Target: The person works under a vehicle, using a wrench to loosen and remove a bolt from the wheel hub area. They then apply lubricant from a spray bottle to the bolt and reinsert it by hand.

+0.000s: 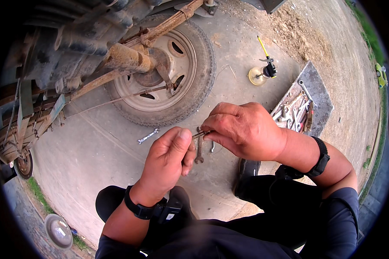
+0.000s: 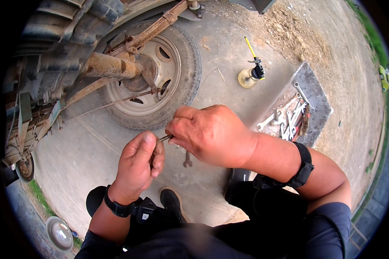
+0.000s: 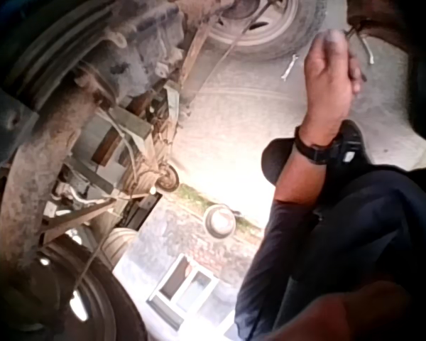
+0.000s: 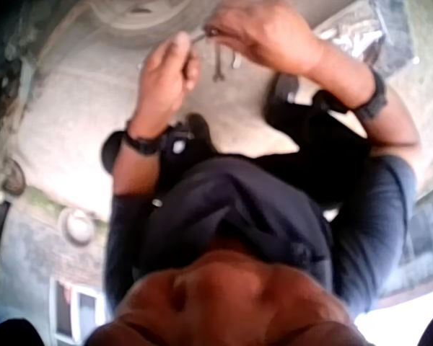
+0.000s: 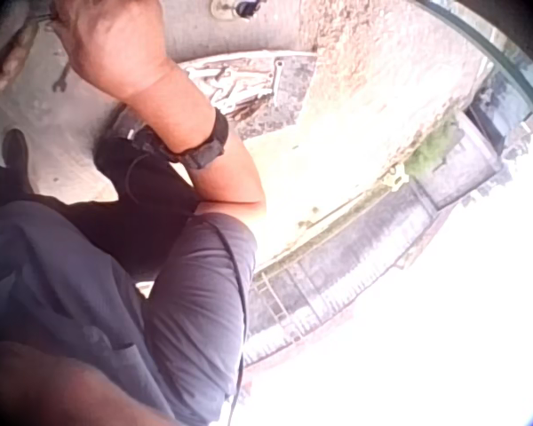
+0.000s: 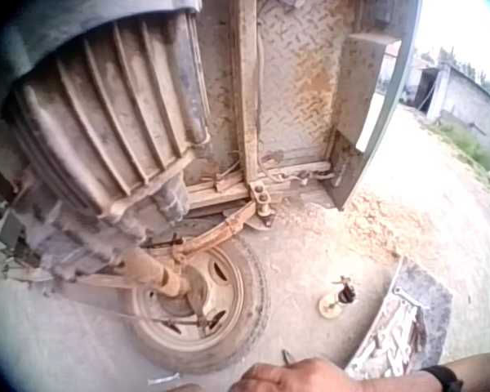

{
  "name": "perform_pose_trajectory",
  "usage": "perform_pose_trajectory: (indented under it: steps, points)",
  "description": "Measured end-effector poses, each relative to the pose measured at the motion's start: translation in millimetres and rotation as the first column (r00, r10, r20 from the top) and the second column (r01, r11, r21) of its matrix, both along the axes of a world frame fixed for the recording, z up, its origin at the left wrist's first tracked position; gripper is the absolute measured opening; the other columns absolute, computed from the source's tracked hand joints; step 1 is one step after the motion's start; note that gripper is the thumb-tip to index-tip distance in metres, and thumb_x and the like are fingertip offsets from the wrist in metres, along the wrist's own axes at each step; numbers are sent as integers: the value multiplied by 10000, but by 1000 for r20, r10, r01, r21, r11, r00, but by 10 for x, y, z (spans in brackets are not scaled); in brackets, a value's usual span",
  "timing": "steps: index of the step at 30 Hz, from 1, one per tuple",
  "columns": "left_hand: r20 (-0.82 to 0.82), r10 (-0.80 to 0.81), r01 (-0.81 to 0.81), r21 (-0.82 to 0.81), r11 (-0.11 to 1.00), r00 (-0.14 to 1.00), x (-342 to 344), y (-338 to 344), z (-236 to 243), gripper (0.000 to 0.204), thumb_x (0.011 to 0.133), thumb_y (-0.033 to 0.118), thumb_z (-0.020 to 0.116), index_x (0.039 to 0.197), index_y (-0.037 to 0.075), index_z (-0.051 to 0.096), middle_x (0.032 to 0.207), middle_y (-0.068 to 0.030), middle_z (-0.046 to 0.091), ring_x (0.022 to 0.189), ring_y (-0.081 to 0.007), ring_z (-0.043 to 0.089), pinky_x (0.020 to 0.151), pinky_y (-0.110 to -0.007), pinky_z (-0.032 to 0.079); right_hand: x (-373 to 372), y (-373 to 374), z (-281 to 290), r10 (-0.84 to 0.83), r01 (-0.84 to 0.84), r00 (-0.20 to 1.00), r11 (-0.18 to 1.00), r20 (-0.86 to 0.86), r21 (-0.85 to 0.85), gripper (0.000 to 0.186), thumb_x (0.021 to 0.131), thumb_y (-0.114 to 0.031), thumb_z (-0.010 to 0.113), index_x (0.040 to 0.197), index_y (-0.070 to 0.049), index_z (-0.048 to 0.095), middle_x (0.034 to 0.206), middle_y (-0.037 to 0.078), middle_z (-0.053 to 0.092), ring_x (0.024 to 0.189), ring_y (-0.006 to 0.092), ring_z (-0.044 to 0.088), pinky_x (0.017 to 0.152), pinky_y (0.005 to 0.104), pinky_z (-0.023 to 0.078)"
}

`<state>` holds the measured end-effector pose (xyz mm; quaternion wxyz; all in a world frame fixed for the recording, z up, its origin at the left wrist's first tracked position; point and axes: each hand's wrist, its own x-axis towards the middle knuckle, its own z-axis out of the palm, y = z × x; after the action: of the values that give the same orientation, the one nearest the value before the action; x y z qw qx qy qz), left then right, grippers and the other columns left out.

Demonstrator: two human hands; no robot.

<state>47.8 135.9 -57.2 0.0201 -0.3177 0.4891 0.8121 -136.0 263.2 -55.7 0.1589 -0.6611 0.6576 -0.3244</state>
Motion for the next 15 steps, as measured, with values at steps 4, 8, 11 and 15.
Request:
perform_pose_trajectory:
  steps: [4, 8, 11, 15]
  points:
    - [-37, -10, 5, -133, 991, 999, 16, 0, 1, 281, 1059, 272, 503, 879, 57, 515, 663, 13, 523, 543, -47, 451, 509, -211, 379, -1, -8, -11, 6, -6, 1000, 1000, 29, 4, 245, 821, -176, 762, 1017, -98, 638, 869, 55, 645, 685, 262, 651, 538, 363, 518]
    - [-57, -30, 13, -272, 962, 998, 47, -13, -17, 201, 1022, 211, 584, 935, 39, 525, 697, 18, 549, 591, -40, 494, 538, -206, 409, -15, -32, -12, 40, -42, 992, 999, 120, 14, 194, 878, -178, 719, 1013, -69, 633, 845, 78, 636, 703, 268, 652, 551, 355, 517]
    - [-144, -53, -13, -426, 905, 988, 48, 1, -80, 186, 987, 163, 639, 982, 17, 523, 730, 9, 566, 633, -41, 524, 558, -215, 436, -38, -39, 9, 25, -87, 949, 979, 316, 183, 176, 944, -193, 664, 1012, -37, 624, 835, 79, 631, 736, 237, 666, 578, 348, 523]
    - [-205, -80, -50, -562, 826, 976, 39, 0, -82, 195, 973, 136, 655, 1000, 5, 512, 788, -11, 588, 654, -46, 540, 574, -224, 455, 31, -37, 52, -147, -70, 793, 942, 591, 328, 206, 989, -216, 618, 986, -11, 613, 854, 67, 622, 786, 189, 670, 622, 351, 531]
